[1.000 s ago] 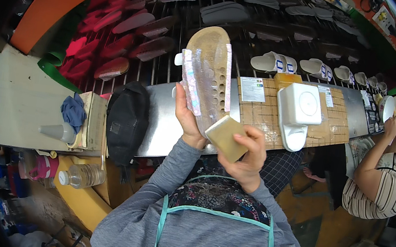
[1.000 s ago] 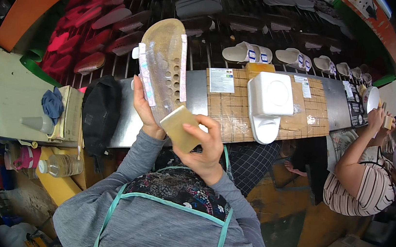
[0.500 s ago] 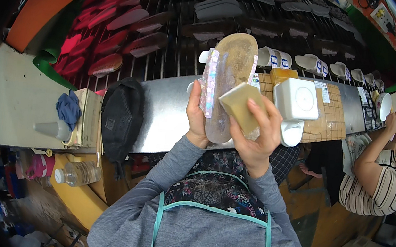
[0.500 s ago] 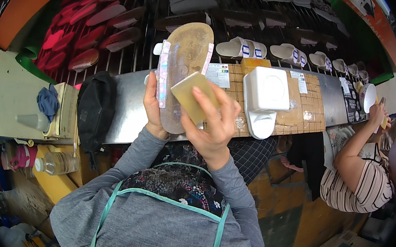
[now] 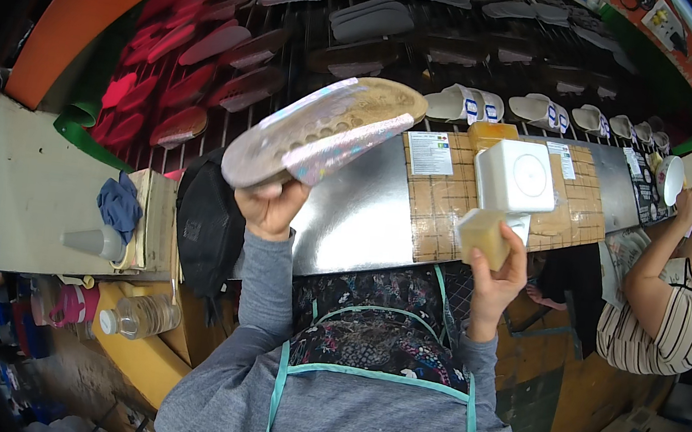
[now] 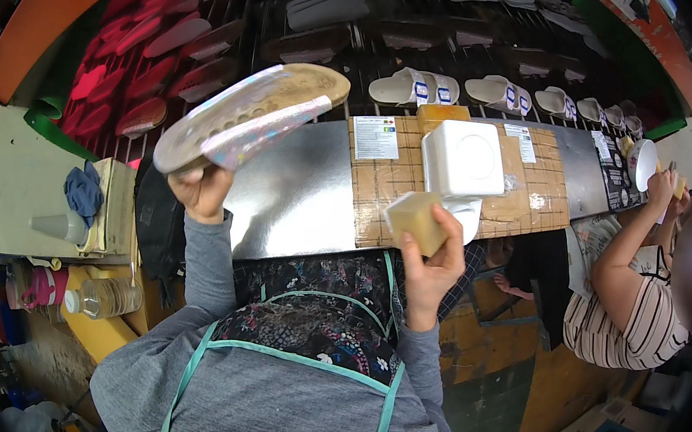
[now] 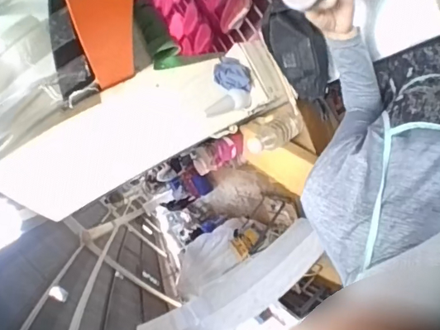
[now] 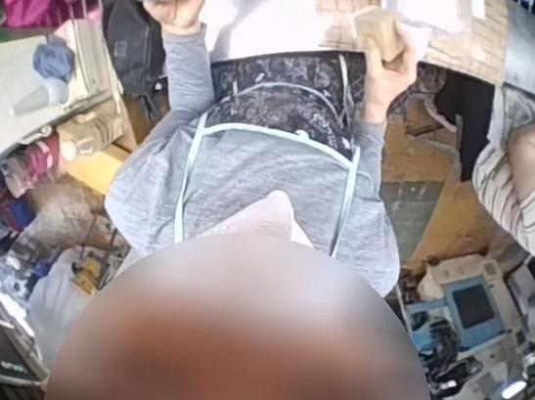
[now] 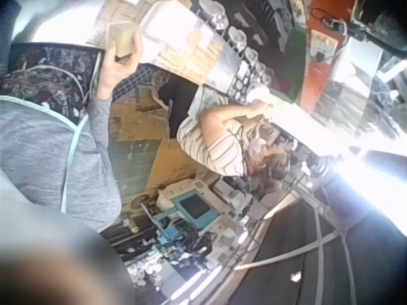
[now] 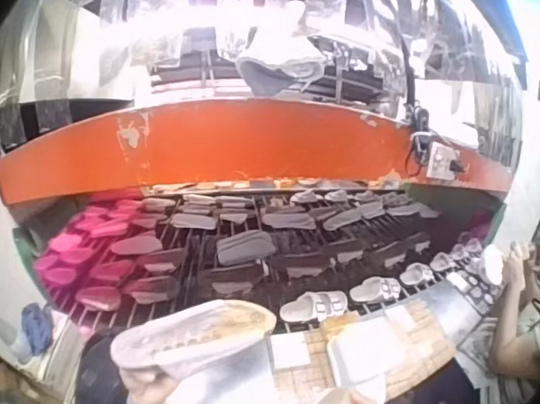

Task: The person repeatedly picks up shoe insoles from a rack and sands their surfaces with a sanding block. After sanding each insole, the person returns it to the rack and selects another. The process is repeated for multiple insoles.

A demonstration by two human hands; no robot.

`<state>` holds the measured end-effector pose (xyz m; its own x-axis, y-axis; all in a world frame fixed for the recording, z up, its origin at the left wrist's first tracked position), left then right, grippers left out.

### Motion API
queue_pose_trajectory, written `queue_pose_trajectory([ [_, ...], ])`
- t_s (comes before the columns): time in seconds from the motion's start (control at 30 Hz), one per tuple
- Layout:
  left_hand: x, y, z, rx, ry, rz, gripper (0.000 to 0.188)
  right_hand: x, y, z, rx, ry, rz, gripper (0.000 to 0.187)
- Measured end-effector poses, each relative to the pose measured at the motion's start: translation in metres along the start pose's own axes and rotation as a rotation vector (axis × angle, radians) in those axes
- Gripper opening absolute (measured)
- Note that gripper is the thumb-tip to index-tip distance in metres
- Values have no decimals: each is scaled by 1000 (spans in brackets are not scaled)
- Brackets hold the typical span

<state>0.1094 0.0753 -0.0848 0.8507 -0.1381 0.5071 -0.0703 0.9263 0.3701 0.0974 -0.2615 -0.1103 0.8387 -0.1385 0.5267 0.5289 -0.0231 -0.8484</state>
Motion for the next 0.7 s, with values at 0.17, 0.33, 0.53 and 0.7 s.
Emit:
queue_pose_trajectory([
  [0.17,0,-11,25,-244,-201,-64,60,12,-2,-25,11,122,-27,50],
  [0.33,21,-36,7,-165,166,-150,54,19,-4,-29,152,197,-54,54],
  [0.53,22,-101,-29,12,585,-505,61,19,-20,5,321,-33,-170,61],
  [0.7,20,-136,-10,91,662,-473,44,28,-46,51,102,-337,-439,53],
])
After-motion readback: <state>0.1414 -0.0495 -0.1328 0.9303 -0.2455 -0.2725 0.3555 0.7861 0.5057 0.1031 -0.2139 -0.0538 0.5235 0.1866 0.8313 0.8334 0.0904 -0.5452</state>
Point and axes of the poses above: each hand's wrist, its own x-axis towards the middle knuckle, its own z-axis out of the palm, y = z × x, the point moved 7 cm from there along x, towards the middle knuckle, and after that the axes turned 11 degrees about -z, right-handed, at the moved point
